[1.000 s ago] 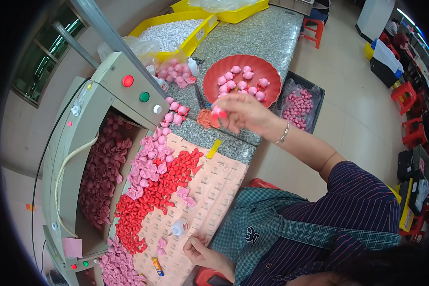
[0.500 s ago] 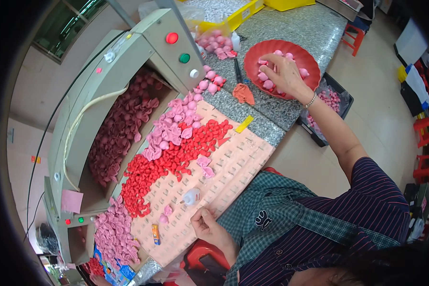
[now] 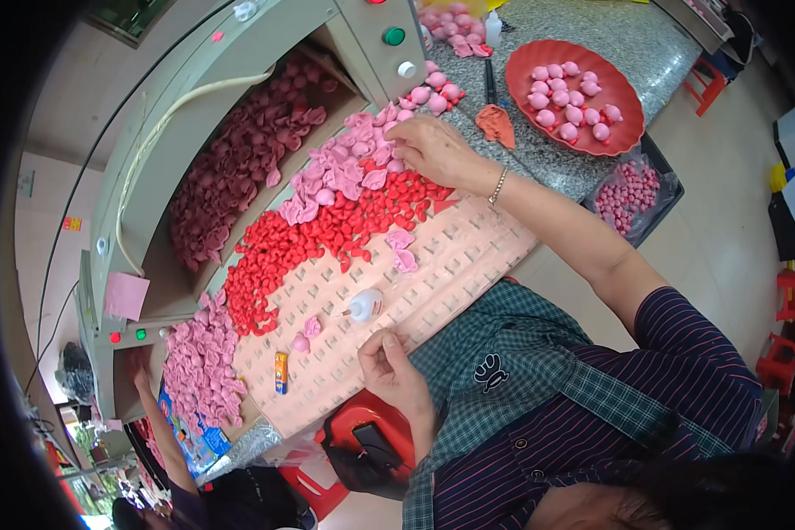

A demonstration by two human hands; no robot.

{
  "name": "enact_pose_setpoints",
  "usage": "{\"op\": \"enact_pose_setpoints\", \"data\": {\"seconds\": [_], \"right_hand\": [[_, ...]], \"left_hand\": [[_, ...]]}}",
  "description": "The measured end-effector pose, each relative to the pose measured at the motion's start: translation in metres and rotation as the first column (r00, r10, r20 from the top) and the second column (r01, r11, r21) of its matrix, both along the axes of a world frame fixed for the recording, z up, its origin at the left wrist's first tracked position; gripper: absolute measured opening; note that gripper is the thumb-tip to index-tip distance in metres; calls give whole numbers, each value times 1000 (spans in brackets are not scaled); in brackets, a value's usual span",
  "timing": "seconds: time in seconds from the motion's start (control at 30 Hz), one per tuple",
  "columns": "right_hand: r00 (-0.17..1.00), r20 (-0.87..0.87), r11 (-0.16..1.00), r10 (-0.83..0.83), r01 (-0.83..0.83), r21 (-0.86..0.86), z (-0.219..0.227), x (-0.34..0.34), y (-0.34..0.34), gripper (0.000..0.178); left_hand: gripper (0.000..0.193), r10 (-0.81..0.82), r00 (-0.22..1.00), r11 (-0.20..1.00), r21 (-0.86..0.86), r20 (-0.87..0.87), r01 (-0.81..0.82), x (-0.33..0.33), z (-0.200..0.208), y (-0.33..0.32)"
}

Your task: The recorder is assembling small pink and red plastic toy components at a factory workbench.

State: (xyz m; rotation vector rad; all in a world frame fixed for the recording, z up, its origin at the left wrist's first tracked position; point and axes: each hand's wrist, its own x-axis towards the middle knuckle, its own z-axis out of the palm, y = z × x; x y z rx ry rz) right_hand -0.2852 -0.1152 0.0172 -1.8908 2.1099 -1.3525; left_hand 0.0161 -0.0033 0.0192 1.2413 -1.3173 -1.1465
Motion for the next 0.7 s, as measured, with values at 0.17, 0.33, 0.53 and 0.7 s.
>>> {"op": "enact_pose_setpoints", "data": {"seconds": [0.17,0.33,0.53,0.7], "right_hand": [[997,68,999,29,-31,33,-13,3,-5,20],[985,-174,984,7,-37,-172,15,21,16,22],[959,-219,980,180,-193,-39,19,91,80,19],[946,-110,948,305,-292,125,0,107,89,20]], "left_hand": [[10,-39,999,998,-42,35,41,-1,-3,1],[10,-20,999,999,-39,35,22,1,-2,2],[14,169,985,972,-159,-21,-170,-6,4,-10],[15,149,987,964,-233,59,-131,15,1,-65]]}}
